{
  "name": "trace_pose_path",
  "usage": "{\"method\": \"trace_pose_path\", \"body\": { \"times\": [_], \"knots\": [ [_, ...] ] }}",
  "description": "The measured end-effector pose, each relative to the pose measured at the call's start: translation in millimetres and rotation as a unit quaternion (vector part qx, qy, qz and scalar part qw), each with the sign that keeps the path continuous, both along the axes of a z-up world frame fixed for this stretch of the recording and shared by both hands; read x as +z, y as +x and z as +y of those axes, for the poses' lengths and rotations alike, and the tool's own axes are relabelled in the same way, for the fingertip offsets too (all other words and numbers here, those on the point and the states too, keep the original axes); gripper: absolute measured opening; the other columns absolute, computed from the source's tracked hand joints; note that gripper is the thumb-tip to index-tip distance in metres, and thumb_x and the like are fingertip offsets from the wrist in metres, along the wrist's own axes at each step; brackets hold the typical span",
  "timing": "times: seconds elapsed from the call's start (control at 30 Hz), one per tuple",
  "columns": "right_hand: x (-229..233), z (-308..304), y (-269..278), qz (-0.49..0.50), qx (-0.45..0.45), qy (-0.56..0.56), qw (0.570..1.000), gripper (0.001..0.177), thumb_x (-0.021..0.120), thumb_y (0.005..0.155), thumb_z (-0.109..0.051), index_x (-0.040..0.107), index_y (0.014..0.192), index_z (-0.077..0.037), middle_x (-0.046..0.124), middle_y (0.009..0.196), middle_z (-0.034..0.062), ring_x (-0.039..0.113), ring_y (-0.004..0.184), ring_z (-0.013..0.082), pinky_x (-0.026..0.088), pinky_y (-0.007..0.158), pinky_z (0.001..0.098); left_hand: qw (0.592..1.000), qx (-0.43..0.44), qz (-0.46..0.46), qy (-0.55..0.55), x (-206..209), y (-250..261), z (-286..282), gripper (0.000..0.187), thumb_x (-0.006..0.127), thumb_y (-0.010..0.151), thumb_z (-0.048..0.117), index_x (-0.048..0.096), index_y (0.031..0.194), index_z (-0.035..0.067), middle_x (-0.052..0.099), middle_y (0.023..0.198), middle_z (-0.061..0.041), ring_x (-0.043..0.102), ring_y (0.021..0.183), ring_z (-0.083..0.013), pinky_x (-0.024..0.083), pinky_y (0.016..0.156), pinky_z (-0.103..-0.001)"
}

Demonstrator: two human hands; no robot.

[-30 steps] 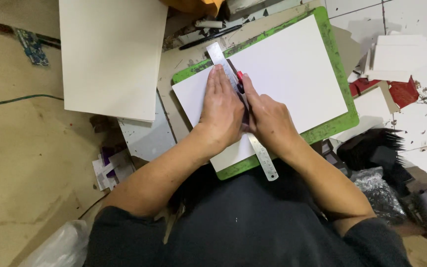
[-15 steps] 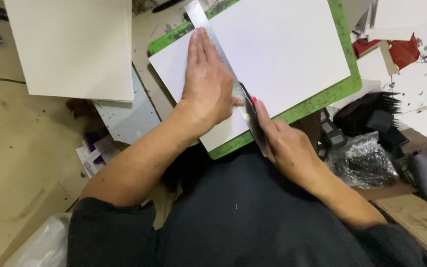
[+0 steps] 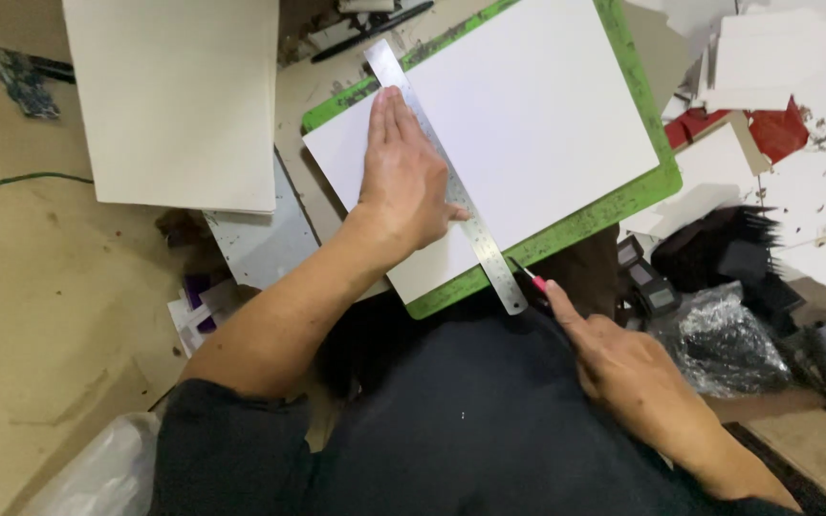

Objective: Cutting and folding paper using a ruler and utility knife

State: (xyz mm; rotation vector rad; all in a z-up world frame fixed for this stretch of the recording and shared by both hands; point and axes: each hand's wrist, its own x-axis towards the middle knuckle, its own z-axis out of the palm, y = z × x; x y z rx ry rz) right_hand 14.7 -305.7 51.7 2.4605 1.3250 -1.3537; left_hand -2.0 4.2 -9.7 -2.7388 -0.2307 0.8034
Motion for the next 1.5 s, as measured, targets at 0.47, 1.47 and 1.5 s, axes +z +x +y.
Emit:
{"method": "trace_pose_path", "body": {
  "times": [0.47, 1.47, 1.5],
  "knots": [
    [-70.5, 162.8, 53.3, -0.19, -0.075, 0.285, 0.936, 0.06, 0.045, 0.106, -0.017, 0.034, 0.164, -0.013, 0.064, 0.072, 0.0157, 0.068, 0.061, 0.0415, 0.054, 0.056, 0.0519, 0.992, 0.037, -0.101, -0.064, -9.0, -5.0, -2.4, 0.136, 0.07, 0.067, 0.088, 0.043, 0.141, -0.023, 0.039, 0.149, -0.045, 0.032, 0.147, -0.0536, 0.007, 0.126, -0.061],
    [-61.2, -19.0, -43.2, -0.076, -0.001, 0.06, 0.995, 0.092, 0.054, 0.091, -0.006, 0.006, 0.169, -0.014, 0.05, 0.086, 0.0118, 0.056, 0.053, 0.0409, 0.046, 0.049, 0.055, 0.999, -0.002, -0.043, 0.012, -18.3, -6.0, -2.3, 0.135, 0.037, 0.078, 0.098, 0.037, 0.151, -0.017, 0.025, 0.157, -0.046, 0.02, 0.149, -0.0564, 0.003, 0.123, -0.062],
    [-63.3, -25.0, -42.9, -0.081, 0.018, 0.059, 0.995, 0.093, 0.054, 0.089, -0.004, 0.007, 0.169, -0.012, 0.05, 0.084, 0.0108, 0.054, 0.054, 0.039, 0.046, 0.048, 0.0527, 0.999, -0.002, -0.035, 0.008, -14.1, -3.9, -1.4, 0.133, 0.037, 0.079, 0.096, 0.037, 0.15, -0.016, 0.025, 0.157, -0.045, 0.021, 0.149, -0.056, 0.005, 0.123, -0.061]
  ]
}}
